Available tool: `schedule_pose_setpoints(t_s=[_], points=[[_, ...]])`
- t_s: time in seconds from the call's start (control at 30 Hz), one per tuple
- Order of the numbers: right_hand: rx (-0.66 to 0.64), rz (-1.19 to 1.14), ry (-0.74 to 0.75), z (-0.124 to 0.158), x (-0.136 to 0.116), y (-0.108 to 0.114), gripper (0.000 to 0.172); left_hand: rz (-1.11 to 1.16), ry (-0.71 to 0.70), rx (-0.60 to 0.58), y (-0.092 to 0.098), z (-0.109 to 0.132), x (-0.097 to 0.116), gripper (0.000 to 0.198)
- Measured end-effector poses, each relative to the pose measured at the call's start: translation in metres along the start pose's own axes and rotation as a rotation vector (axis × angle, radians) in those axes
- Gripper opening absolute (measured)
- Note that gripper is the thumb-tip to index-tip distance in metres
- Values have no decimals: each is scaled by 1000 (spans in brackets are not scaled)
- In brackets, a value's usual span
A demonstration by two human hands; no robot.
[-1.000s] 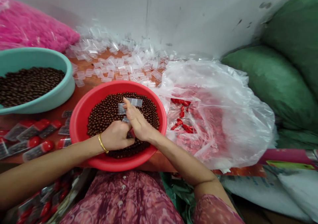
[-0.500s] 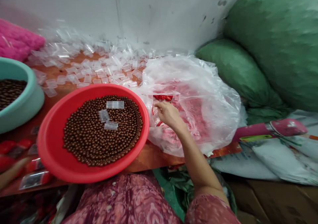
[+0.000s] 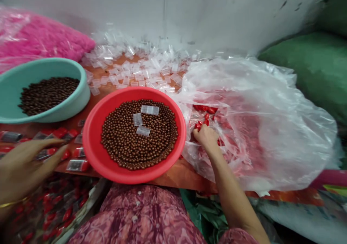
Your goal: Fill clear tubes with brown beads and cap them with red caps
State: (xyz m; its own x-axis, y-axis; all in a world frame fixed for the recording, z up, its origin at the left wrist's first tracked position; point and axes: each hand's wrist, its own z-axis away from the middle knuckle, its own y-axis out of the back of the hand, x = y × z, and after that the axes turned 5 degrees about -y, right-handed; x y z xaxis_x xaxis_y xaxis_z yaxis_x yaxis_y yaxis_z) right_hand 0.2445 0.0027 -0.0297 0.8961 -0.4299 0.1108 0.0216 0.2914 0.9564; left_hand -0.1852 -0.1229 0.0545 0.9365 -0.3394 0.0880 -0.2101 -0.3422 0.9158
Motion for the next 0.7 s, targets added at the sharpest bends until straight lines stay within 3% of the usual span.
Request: schedule_pose_setpoints(t_s=[0.13, 0.23, 0.33, 0.43, 0.6, 0.7], points=[[108, -155, 6, 1, 9, -7, 37, -95, -409, -147, -35, -76, 37, 22], [140, -473, -11, 1, 19, -14, 24, -147, -705, -339, -75, -129, 54, 23], [209, -842, 5, 5, 28, -16, 18, -204, -806, -515, -104, -157, 58, 19], [206, -1149, 50, 13, 35, -13, 19, -220, -666, -677, -107, -157, 55, 22], [80, -1502, 67, 20, 32, -5, 21, -188, -118, -833, -85, -138, 53, 36], [14, -1621, 74, 23, 20, -1, 19, -92, 76, -902, -90, -142, 56, 36]])
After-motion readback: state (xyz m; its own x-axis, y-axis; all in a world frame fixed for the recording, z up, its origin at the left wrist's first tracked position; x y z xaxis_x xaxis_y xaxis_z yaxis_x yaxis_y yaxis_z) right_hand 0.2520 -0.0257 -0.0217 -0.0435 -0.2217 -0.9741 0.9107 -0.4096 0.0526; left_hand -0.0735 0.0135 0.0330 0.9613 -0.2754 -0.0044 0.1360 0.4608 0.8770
